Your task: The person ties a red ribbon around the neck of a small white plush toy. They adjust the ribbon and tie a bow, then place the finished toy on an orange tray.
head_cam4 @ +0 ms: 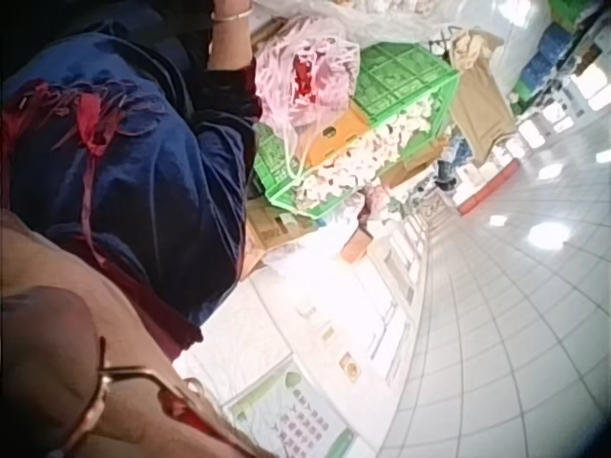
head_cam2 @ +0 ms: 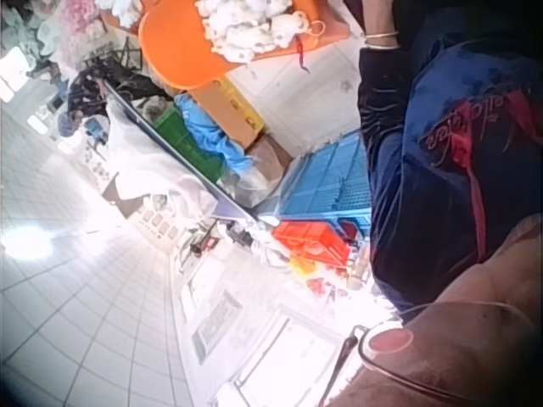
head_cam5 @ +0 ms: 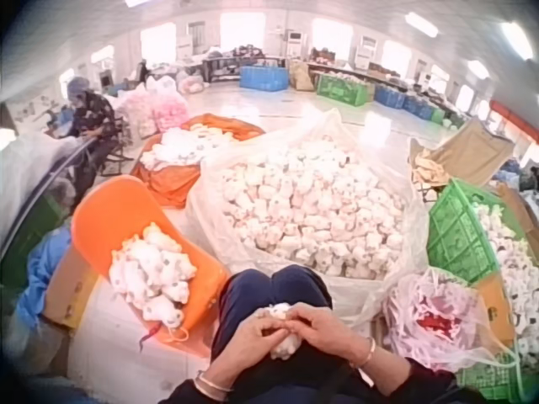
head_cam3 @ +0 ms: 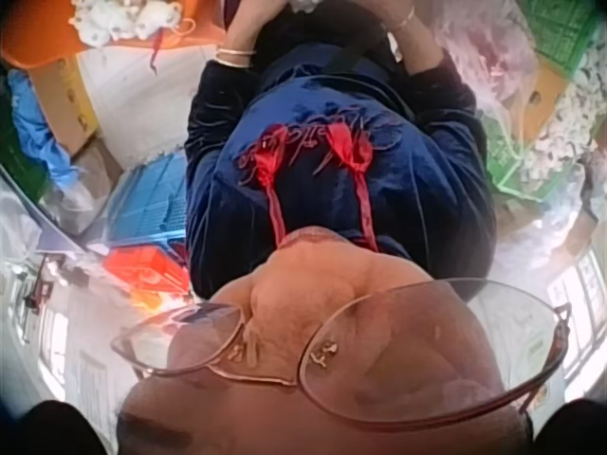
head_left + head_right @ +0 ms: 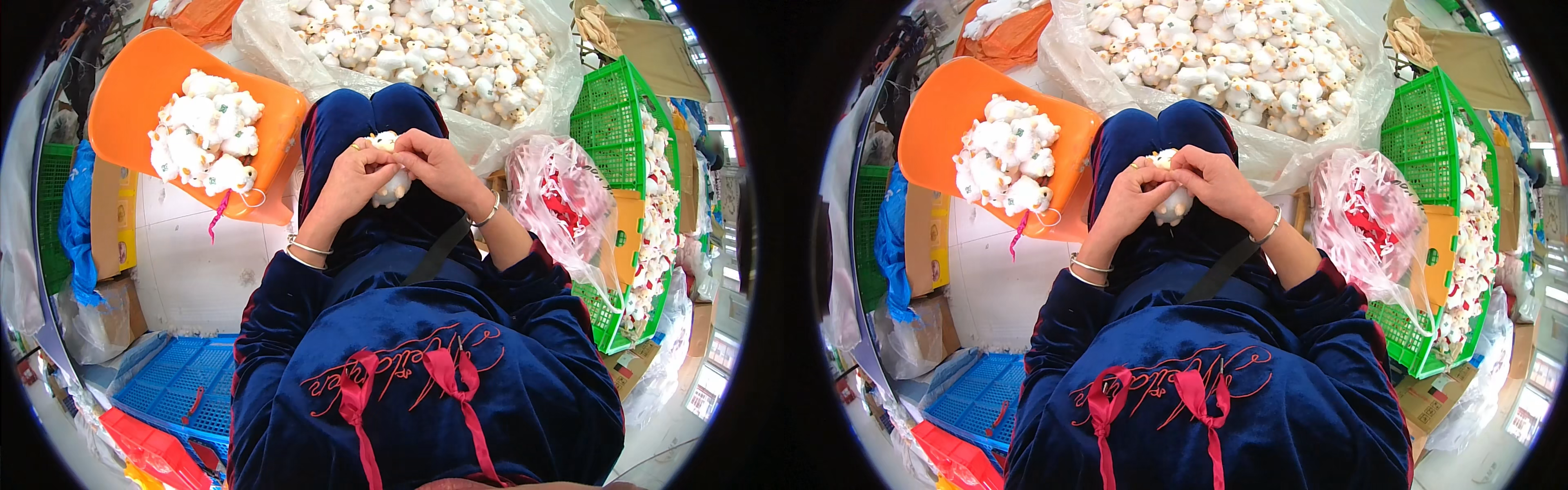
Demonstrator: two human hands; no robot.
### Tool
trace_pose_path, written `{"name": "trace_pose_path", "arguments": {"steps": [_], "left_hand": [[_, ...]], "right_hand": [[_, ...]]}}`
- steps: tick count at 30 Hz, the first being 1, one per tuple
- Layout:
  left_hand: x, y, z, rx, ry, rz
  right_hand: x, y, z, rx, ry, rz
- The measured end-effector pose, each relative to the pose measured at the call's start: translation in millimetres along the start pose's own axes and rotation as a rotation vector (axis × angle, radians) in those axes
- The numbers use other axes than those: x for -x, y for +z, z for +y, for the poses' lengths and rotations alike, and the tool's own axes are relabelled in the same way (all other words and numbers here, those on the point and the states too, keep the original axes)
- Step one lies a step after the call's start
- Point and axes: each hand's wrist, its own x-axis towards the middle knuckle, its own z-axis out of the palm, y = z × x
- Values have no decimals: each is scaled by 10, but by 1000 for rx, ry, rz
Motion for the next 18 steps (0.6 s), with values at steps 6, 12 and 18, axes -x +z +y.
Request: {"name": "trace_pose_path", "arguments": {"steps": [6, 12, 18], "left_hand": [[-24, -24, -44, -44, 48, -25], [-33, -36, -87, -15, 9, -59], [-26, -52, -42, 15, -56, -86]], "right_hand": [[-19, -121, 104, -93, 4, -149], [-24, -211, -34, 177, -124, -209], [13, -116, -145, 209, -1, -125]]}}
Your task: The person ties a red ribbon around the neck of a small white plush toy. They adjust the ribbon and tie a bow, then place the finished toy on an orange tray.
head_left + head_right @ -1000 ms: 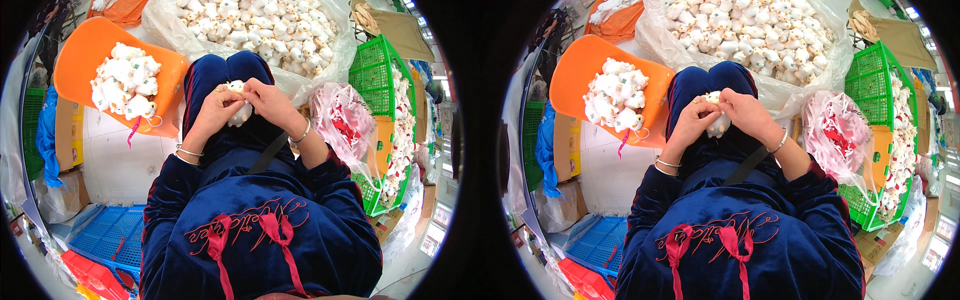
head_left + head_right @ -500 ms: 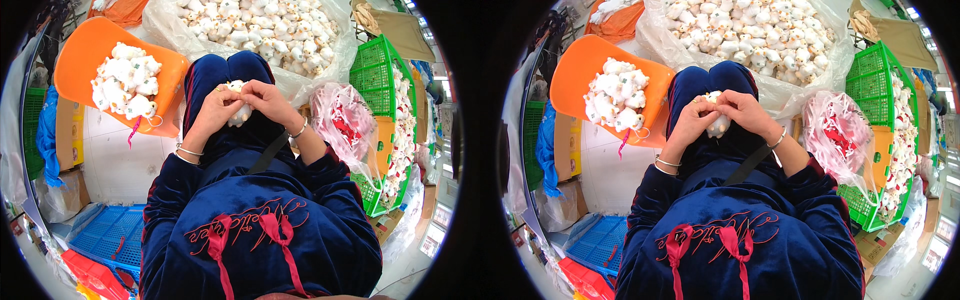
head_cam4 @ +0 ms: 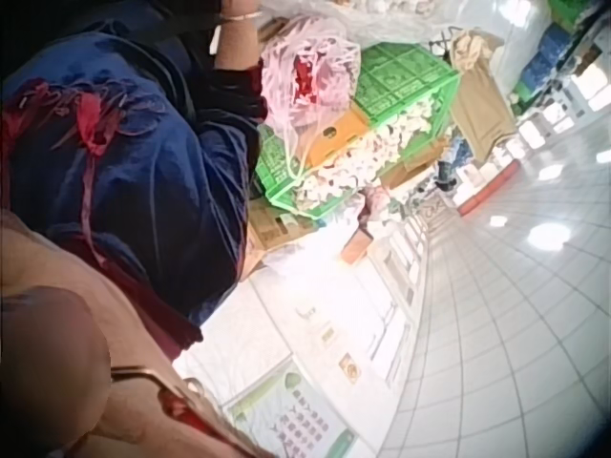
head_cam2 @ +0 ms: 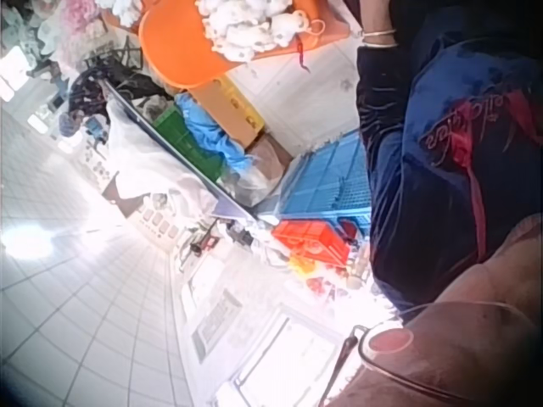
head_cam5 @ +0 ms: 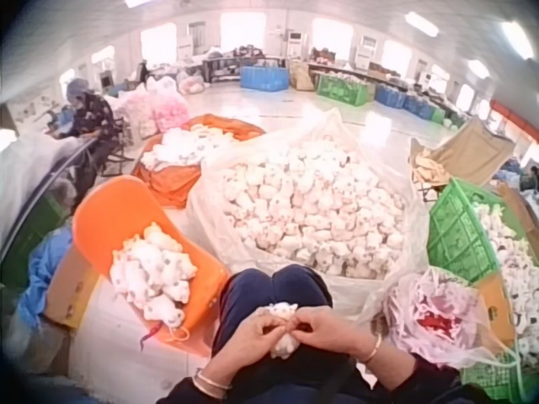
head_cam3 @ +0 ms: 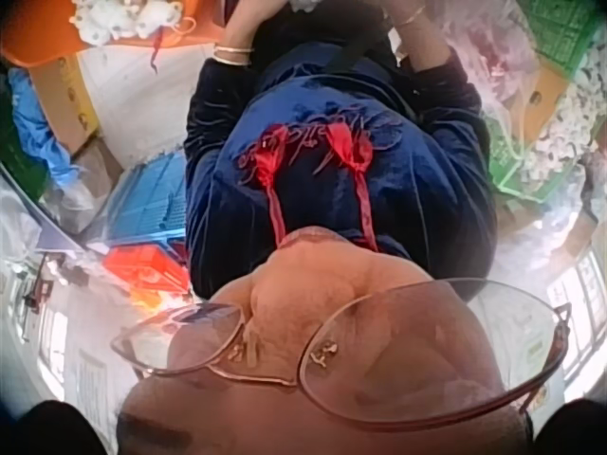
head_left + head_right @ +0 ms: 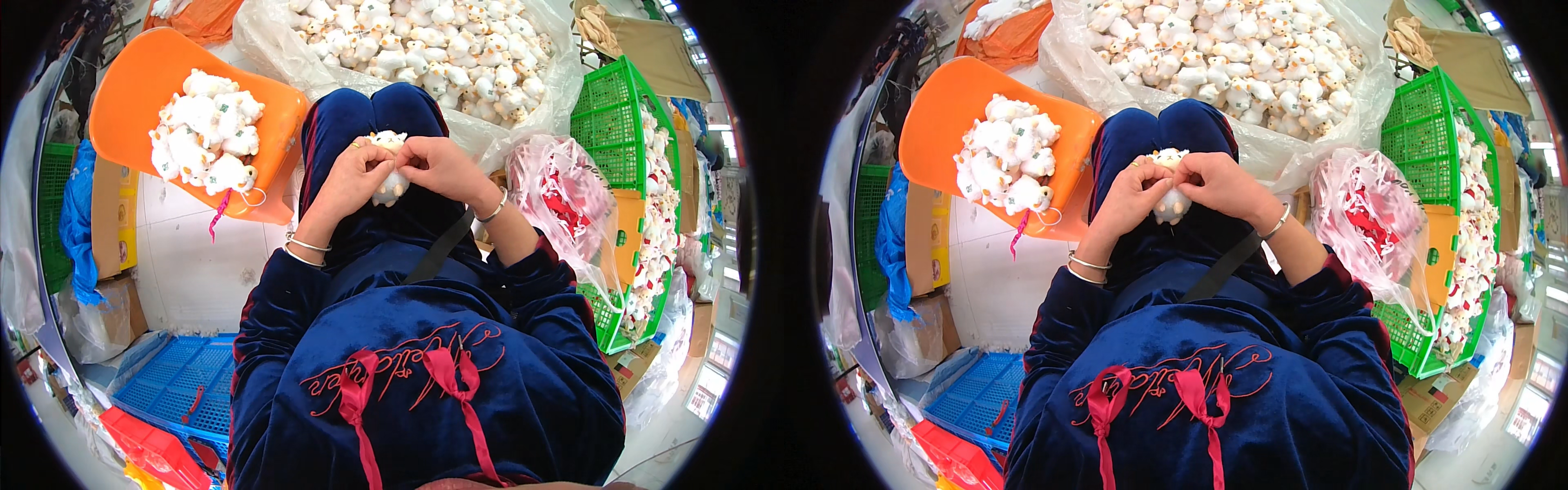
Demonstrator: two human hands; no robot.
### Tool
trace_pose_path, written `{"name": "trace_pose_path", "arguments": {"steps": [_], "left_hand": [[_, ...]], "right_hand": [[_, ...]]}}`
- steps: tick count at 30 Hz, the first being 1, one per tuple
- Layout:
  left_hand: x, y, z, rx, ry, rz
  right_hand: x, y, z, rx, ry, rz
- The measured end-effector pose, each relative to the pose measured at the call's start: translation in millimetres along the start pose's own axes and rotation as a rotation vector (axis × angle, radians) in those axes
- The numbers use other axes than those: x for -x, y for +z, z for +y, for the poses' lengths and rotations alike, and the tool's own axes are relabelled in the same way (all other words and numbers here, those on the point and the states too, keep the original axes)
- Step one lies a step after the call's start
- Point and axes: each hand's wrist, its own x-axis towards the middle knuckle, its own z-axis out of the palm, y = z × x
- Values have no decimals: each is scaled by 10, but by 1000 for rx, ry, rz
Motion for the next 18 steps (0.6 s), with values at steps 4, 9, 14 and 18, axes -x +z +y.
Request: {"name": "trace_pose_path", "arguments": {"steps": [4, 9, 14, 18], "left_hand": [[-4, -2, -12, -47, 36, 19], [5, -10, 25, -56, 29, 22], [19, -10, -24, 16, 40, 18], [51, -3, 20, -15, 74, 48]], "right_hand": [[-17, 67, -79, 85, 13, 57], [-43, 134, -42, 271, -116, 144], [51, 285, 52, 233, -176, 277], [72, 380, 191, 172, -290, 381]]}}
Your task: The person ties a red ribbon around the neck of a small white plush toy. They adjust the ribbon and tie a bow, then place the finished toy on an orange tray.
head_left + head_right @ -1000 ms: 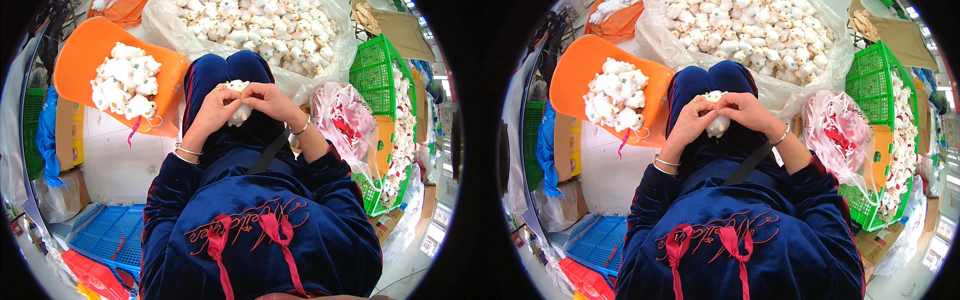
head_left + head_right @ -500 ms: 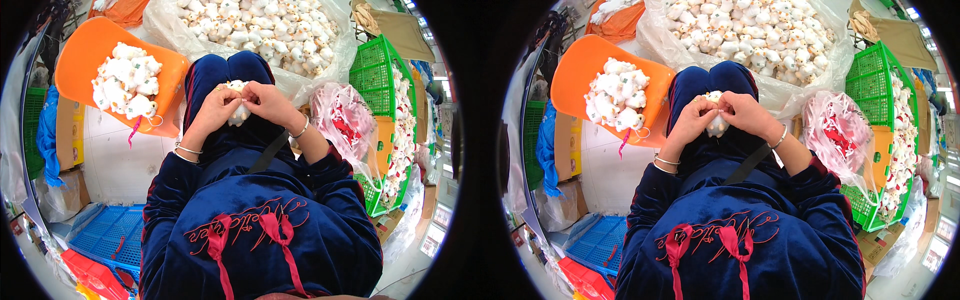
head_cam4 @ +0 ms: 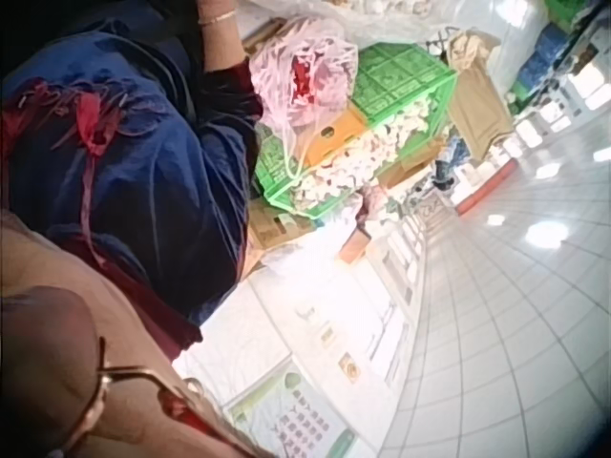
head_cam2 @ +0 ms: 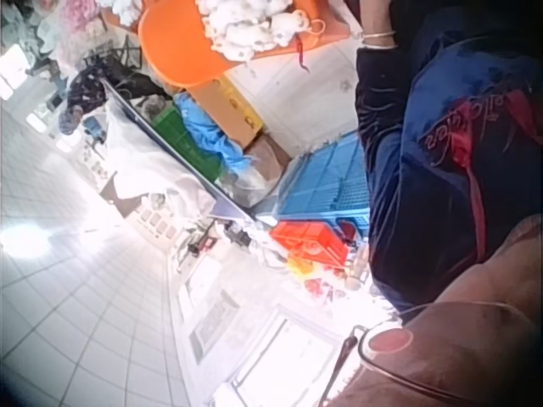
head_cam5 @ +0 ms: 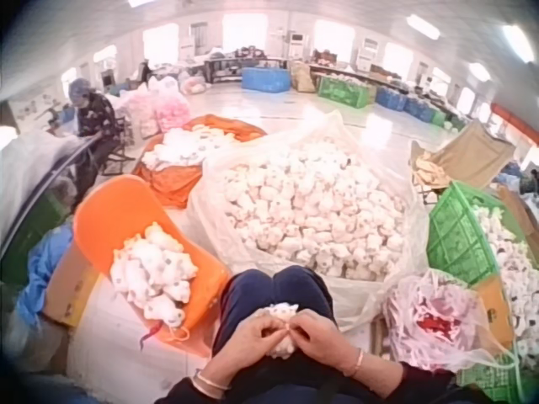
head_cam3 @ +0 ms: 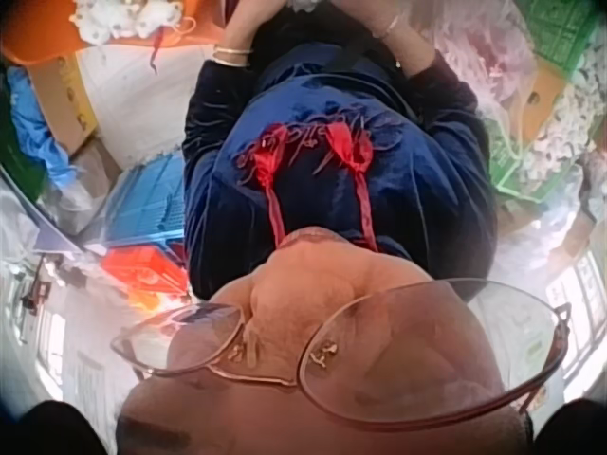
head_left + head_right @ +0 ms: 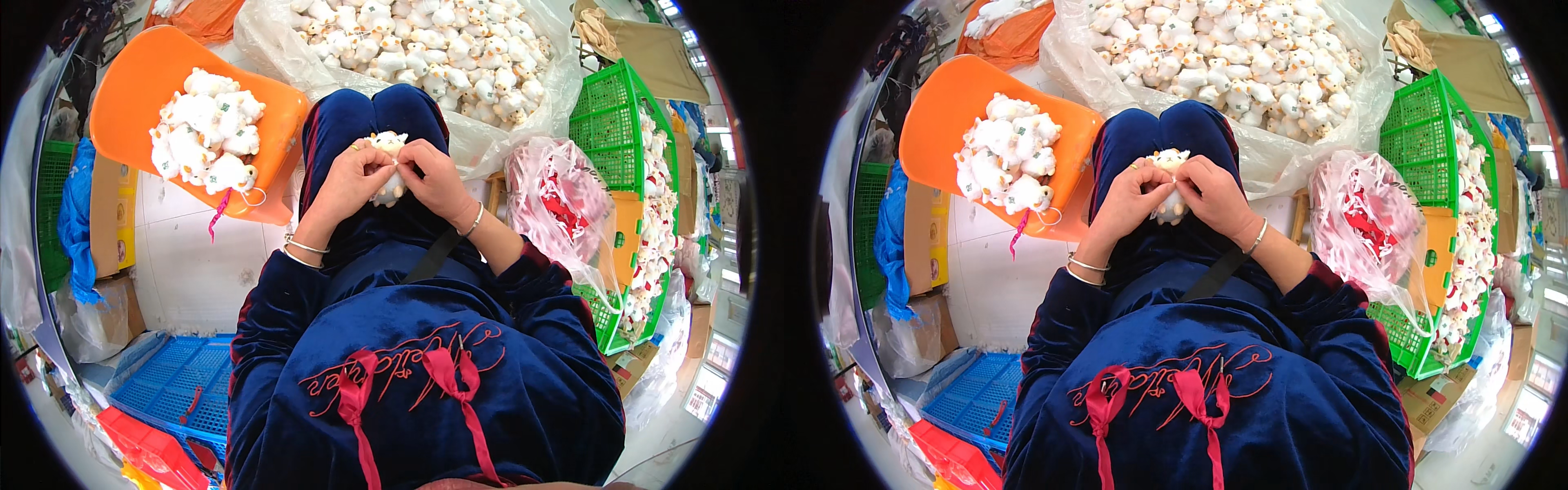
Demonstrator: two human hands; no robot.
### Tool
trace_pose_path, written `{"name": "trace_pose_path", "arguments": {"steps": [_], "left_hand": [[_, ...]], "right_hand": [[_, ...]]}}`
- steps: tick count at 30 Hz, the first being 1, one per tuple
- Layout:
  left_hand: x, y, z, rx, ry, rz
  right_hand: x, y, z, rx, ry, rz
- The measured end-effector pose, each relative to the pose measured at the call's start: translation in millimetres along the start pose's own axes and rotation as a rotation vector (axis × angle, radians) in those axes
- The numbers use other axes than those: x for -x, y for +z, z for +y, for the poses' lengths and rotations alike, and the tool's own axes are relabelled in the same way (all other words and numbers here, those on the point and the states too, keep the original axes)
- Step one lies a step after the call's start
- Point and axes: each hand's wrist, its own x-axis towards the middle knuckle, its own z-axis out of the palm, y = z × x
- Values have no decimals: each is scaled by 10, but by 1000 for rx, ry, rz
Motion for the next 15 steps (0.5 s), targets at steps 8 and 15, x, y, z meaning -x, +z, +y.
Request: {"name": "trace_pose_path", "arguments": {"steps": [8, 15], "left_hand": [[33, 5, -38, 2, 86, 12], [52, 14, -39, 91, -59, 102]], "right_hand": [[6, 83, 48, 38, -88, 93], [14, 78, 90, 34, -136, 92]]}}
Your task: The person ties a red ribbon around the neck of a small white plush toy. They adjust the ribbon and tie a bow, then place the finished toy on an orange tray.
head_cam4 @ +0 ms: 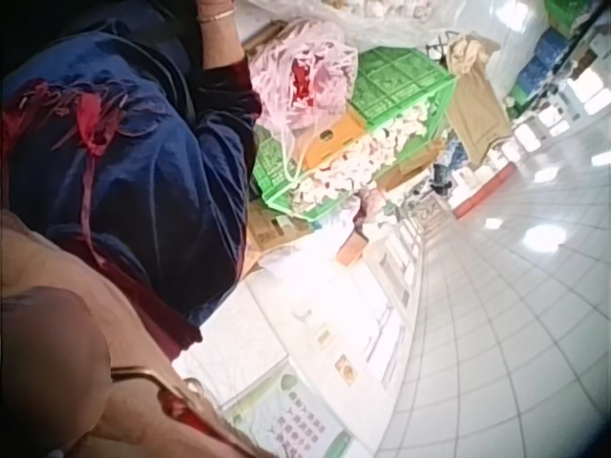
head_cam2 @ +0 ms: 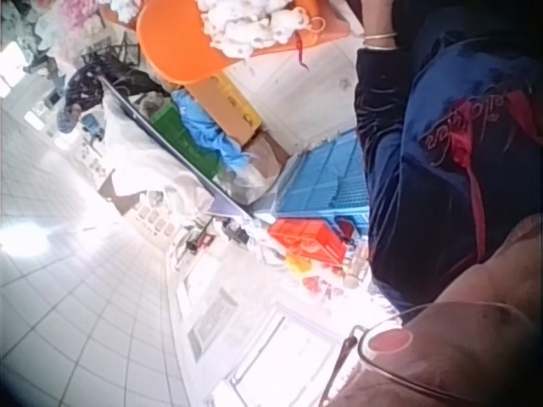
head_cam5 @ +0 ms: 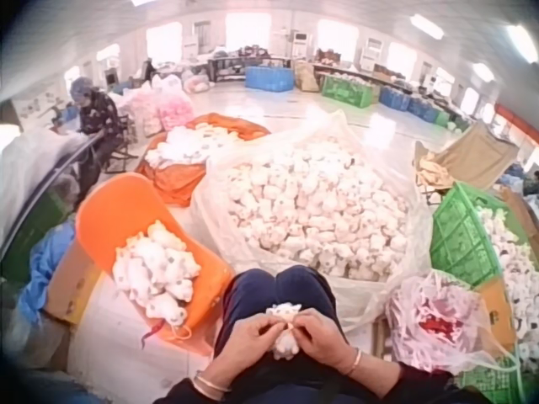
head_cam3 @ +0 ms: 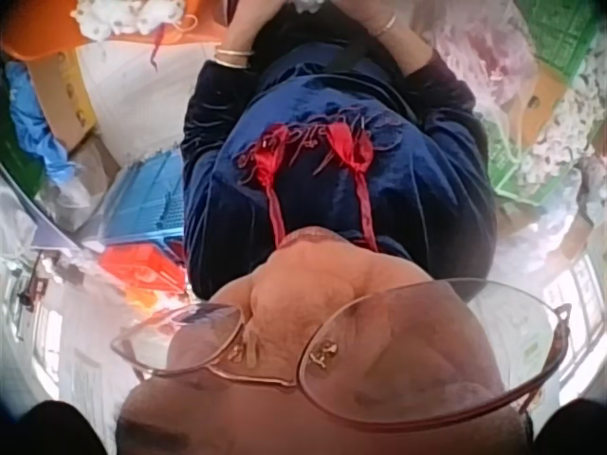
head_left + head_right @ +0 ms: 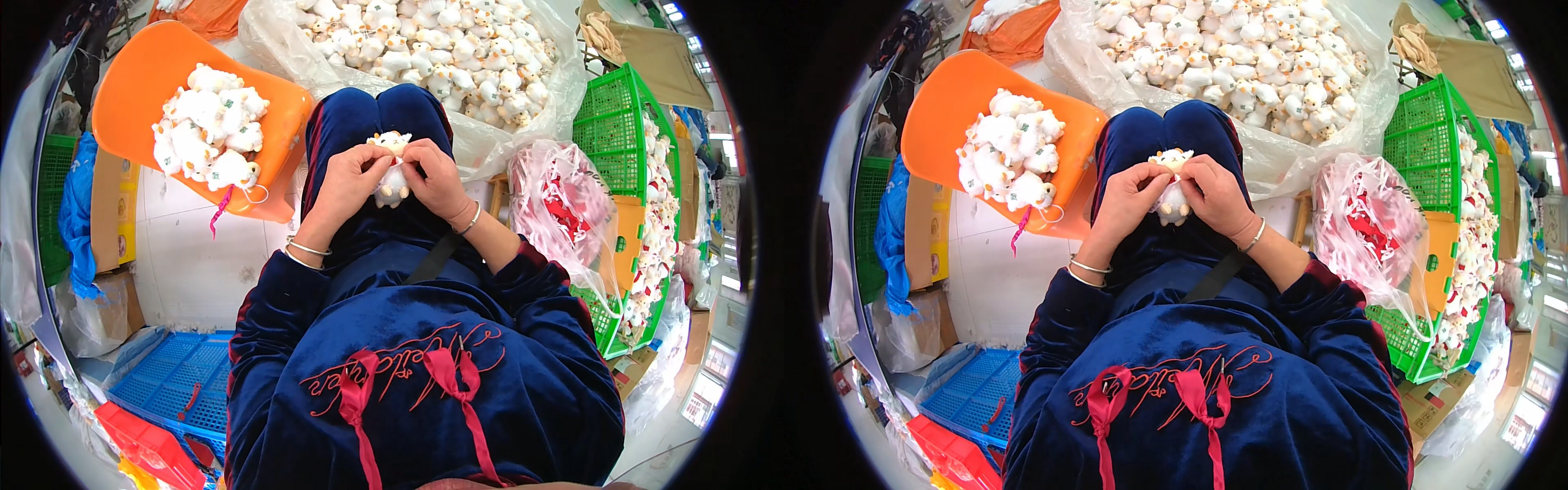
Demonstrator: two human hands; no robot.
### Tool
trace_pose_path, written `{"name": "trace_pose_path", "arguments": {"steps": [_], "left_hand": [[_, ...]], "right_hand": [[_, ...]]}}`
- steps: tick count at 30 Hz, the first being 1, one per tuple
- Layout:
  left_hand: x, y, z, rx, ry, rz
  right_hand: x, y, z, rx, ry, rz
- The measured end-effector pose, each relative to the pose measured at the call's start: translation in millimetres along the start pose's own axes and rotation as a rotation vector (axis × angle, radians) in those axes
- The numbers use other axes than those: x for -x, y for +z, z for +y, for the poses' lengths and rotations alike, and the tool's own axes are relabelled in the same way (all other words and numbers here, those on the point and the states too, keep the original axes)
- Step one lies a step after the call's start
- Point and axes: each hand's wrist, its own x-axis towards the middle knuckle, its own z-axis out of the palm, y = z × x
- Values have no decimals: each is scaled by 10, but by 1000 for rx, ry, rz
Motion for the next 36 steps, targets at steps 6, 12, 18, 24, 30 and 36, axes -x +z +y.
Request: {"name": "trace_pose_path", "arguments": {"steps": [6, 12, 18, 24, 30, 36], "left_hand": [[13, -17, 76, -156, 105, 3], [-16, -33, 44, -227, 200, -3], [-1, -19, 59, -260, 142, 6], [0, -106, 96, -298, 72, -46], [-27, -160, 68, -22, -140, -50], [-62, -45, 190, -67, -190, 67]], "right_hand": [[2, -8, 25, 3, -16, -17], [-13, -7, 26, -7, -34, -31], [-8, -26, 22, -21, -3, -32], [50, -173, 64, 43, -36, -58], [57, -393, -111, -12, 345, -24], [-23, -491, -212, 147, 376, -230]]}}
